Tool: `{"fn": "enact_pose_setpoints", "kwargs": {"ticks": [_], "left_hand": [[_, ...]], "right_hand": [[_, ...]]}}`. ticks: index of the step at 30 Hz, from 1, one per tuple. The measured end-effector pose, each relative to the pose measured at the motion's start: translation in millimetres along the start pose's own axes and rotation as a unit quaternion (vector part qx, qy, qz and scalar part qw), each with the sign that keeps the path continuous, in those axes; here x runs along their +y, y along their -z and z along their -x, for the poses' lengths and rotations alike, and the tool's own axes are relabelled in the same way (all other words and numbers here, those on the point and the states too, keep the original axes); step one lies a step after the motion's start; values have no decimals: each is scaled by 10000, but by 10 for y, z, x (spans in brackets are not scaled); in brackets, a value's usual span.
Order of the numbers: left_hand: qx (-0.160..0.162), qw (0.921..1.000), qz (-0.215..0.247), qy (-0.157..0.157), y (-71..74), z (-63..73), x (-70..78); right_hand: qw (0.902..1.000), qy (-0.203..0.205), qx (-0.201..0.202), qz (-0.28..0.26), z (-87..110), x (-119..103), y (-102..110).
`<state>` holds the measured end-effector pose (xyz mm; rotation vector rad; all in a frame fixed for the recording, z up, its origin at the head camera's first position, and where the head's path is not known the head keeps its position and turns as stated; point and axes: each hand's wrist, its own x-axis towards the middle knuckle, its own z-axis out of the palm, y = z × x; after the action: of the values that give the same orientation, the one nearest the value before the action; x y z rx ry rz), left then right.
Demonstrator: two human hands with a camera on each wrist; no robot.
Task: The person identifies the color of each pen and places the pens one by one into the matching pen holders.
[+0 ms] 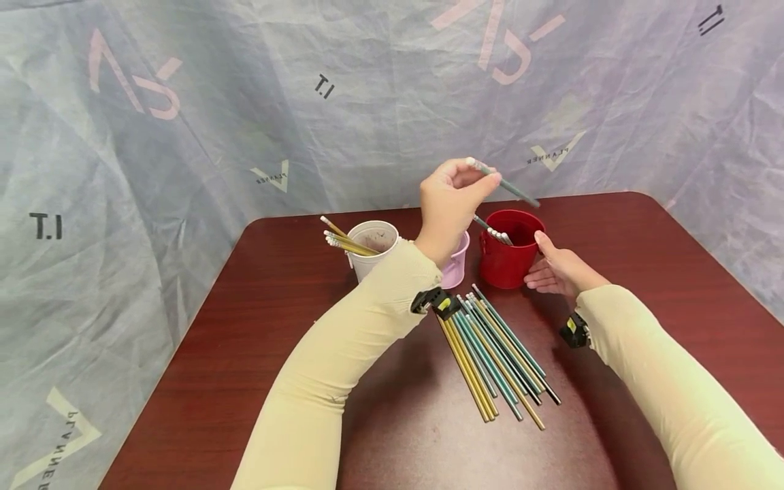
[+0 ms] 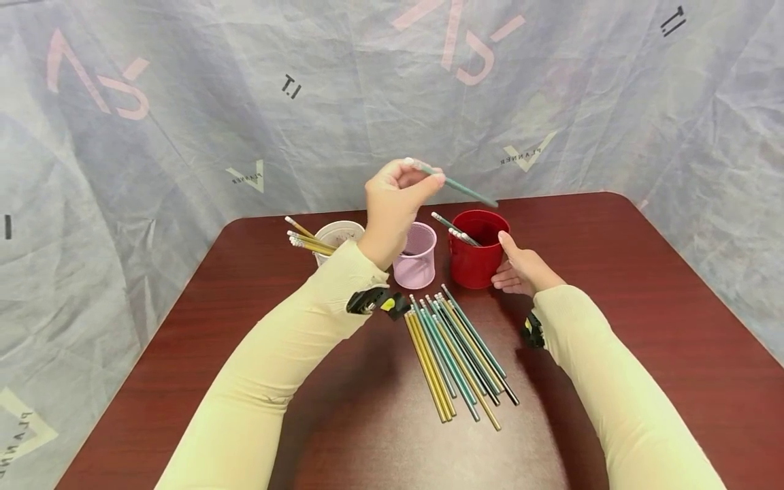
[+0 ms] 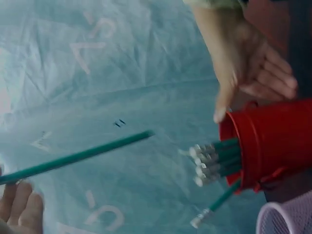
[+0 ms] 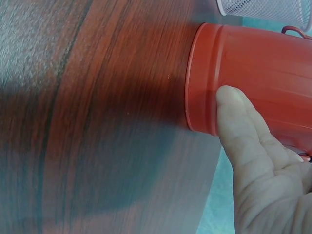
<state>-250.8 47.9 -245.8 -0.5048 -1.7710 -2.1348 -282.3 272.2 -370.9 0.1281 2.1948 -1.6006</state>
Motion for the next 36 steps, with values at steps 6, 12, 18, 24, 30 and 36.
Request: {"fn": "enact_pose_setpoints", "kwargs": {"ticks": [6, 12, 18, 24, 30, 36], "left_hand": [[-139, 9946, -915, 479, 32, -81, -130], [-75, 9851, -1558, 727, 77, -119, -365], [-572, 9570, -2699, 896, 116, -135, -538], [-584, 9438, -3105, 970, 116, -157, -611], [-773, 9286, -3522, 879, 117, -176, -670], [-1032, 8939, -4304, 712, 99, -189, -687]], "right_hand": [[10000, 56, -1, -13, 3, 2, 6], [10000, 19, 31, 48, 4, 2, -6], [9999, 6, 79, 109, 12, -2, 2], [9998, 34, 146, 136, 26, -14, -6], [9999, 20, 151, 64, 12, 0, -8], [9998, -39, 183, 4, 10, -2, -10]]}}
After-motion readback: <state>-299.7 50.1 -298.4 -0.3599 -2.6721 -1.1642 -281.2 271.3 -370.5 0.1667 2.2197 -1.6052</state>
